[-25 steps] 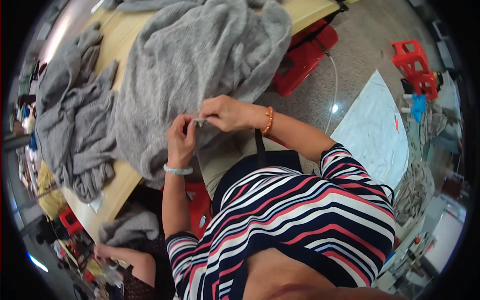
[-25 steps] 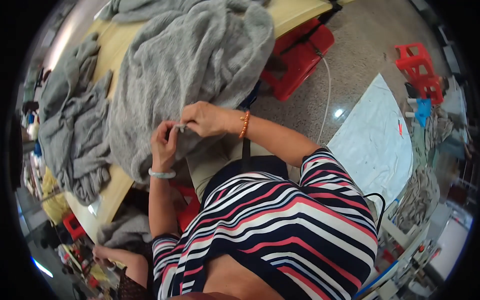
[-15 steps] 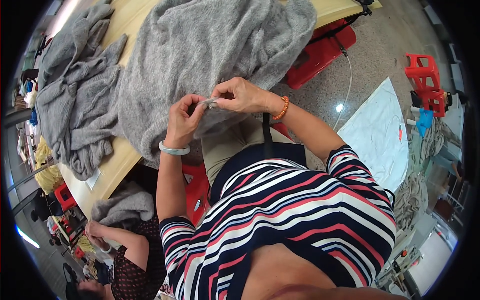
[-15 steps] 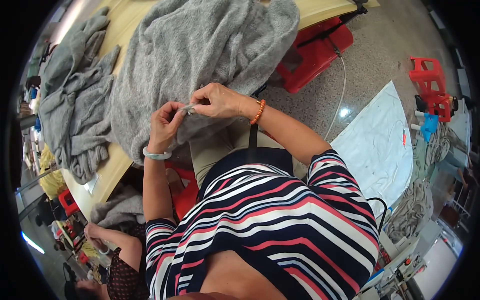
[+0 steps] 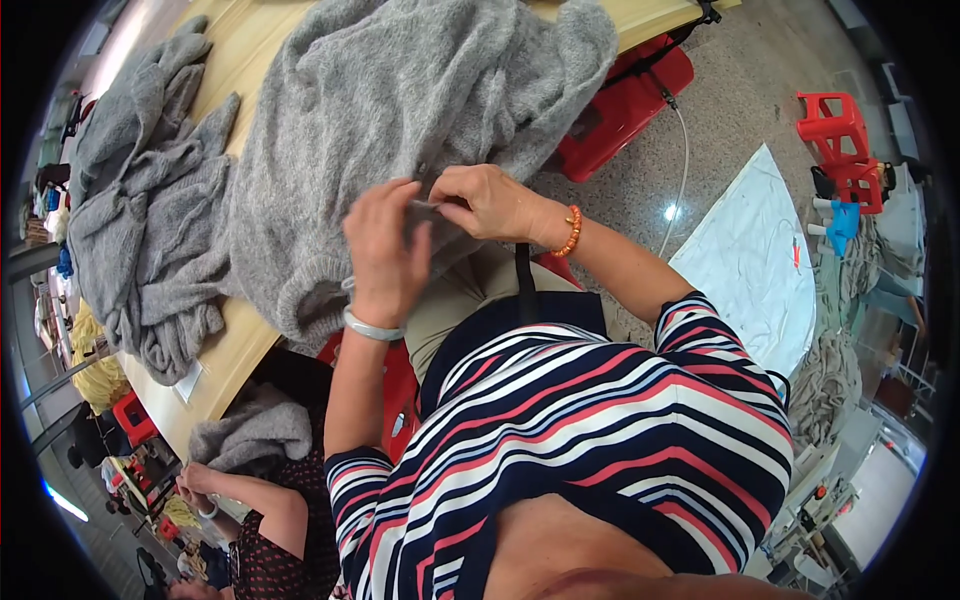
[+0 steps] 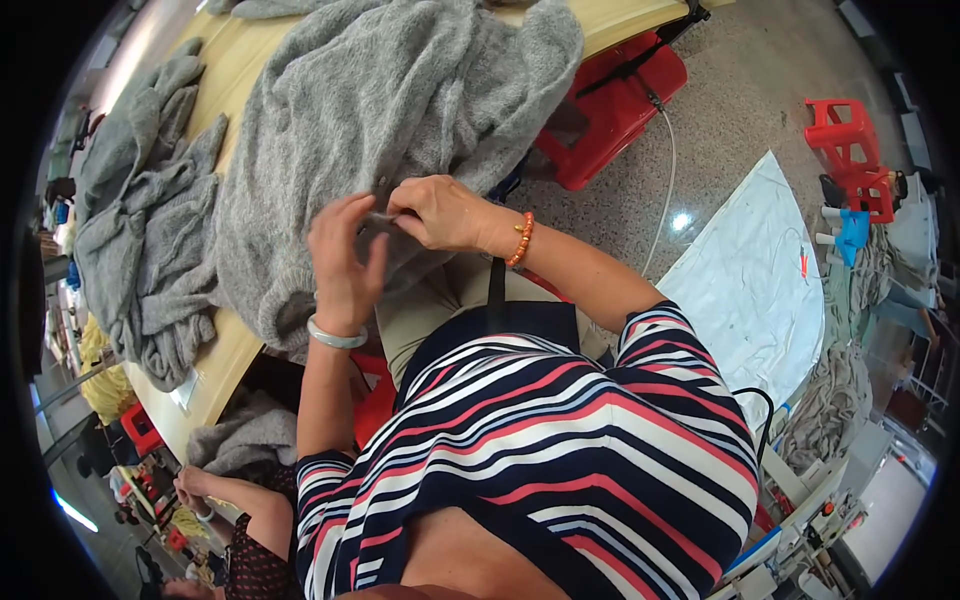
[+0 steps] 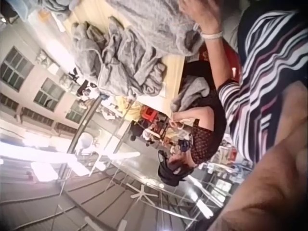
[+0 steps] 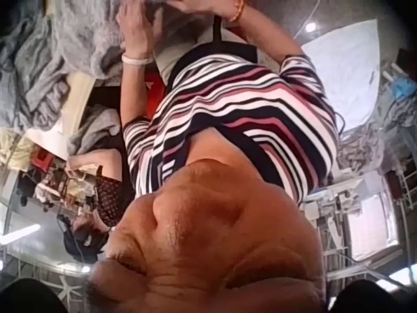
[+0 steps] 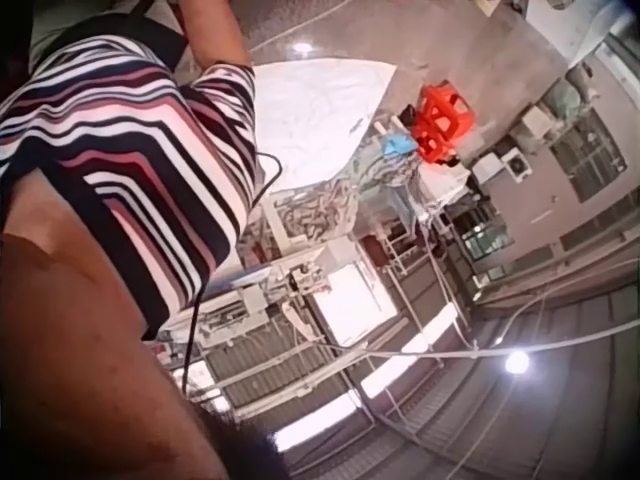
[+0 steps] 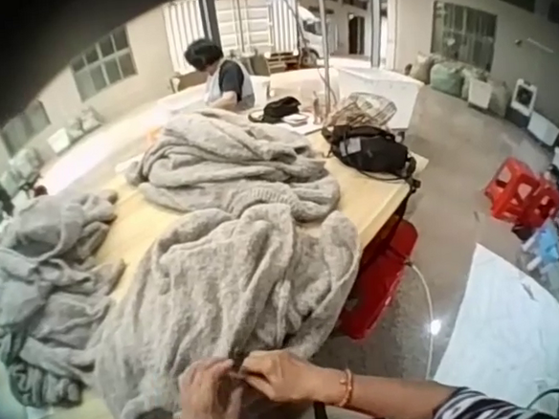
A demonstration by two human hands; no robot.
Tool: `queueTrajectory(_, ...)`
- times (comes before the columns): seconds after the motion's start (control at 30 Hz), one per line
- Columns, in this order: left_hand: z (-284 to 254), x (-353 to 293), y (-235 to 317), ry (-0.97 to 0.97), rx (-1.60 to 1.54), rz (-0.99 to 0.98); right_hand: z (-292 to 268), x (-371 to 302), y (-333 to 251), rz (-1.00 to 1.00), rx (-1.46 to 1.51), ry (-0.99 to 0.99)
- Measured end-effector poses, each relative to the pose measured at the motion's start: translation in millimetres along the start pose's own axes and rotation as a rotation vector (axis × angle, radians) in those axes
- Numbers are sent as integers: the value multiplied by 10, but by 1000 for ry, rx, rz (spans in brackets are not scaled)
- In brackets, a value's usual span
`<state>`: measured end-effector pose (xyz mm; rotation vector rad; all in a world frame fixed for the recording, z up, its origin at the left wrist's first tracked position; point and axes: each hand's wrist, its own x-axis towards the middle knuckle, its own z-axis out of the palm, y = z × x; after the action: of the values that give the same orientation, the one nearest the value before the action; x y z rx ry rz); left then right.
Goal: Inspect sweaters for defects and loose threads on a factory table.
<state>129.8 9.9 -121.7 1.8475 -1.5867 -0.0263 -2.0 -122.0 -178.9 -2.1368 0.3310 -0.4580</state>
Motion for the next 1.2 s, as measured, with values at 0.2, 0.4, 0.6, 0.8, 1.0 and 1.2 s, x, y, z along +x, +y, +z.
queueTrajectory(0.2, 141, -45, -215, -210, -268, -189, -113, -45, -189, -52, 46, 93)
queueTrajectory(0.4, 251, -2, -313, -155, -178, -74, -20, -38, -113, -191, 5, 165)
queueTrajectory(0.6, 284, -28, -377, -65, -50, 95, 48, -15, -12, -89, -127, 21)
queueTrajectory(0.8, 238, -32, -406, -277, -114, -185, 38, 7, -7, -116, 9, 63)
queueTrajectory(1.0, 220, 46, -350, -153, 137, 7, 139, 23, 6, -160, 66, 211)
queueTrajectory(1.2, 164, 220, -374, -200, -369, -373, 97, 21, 28, -16, 132, 264)
